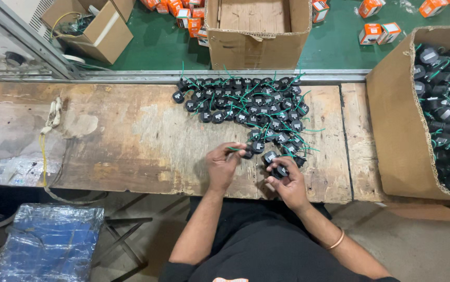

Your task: The person sits at a workbench and assembles small black round electrical components with green wires. They take a component from a cardboard box, wind and tuck the green wire around it by hand, and place the finished piece on the table, building a pile of completed units.

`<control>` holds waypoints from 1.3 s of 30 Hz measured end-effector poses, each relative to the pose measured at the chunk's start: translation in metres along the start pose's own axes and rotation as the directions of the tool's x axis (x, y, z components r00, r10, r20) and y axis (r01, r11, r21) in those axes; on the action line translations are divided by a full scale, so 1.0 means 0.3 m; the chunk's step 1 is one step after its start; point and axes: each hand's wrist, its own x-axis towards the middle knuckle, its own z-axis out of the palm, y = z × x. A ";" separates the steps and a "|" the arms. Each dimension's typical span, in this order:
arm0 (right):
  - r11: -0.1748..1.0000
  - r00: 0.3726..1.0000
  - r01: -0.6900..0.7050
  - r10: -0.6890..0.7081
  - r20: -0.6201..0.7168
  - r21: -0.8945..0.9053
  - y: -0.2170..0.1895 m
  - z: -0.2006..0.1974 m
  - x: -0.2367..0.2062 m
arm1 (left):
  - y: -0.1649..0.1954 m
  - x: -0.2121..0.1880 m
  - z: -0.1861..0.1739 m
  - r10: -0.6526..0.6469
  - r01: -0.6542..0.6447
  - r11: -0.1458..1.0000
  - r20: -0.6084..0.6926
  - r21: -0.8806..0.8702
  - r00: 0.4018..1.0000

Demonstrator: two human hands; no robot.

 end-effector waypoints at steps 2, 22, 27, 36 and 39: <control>0.975 0.991 0.128 -0.116 0.074 -0.184 0.004 0.002 0.018 | 0.000 -0.033 0.027 0.008 -0.006 1.000 0.115 -0.019 0.993; 0.857 0.987 0.163 -0.143 0.079 -0.489 -0.002 0.029 -0.003 | 0.000 -0.089 0.088 -0.035 0.012 0.994 0.218 0.105 0.975; 0.893 0.972 0.237 -0.220 0.087 -0.382 -0.016 0.035 0.001 | 0.099 -0.023 0.112 0.290 -0.372 0.637 0.237 0.676 0.927; 0.906 0.962 0.268 -0.237 0.133 -0.328 -0.009 -0.004 -0.010 | 0.091 -0.043 0.087 0.233 -0.254 0.538 0.148 0.804 0.961; 0.931 0.965 0.259 -0.242 0.096 -0.258 -0.014 -0.017 -0.018 | 0.063 -0.046 0.065 -0.041 0.042 0.714 -0.018 0.699 0.999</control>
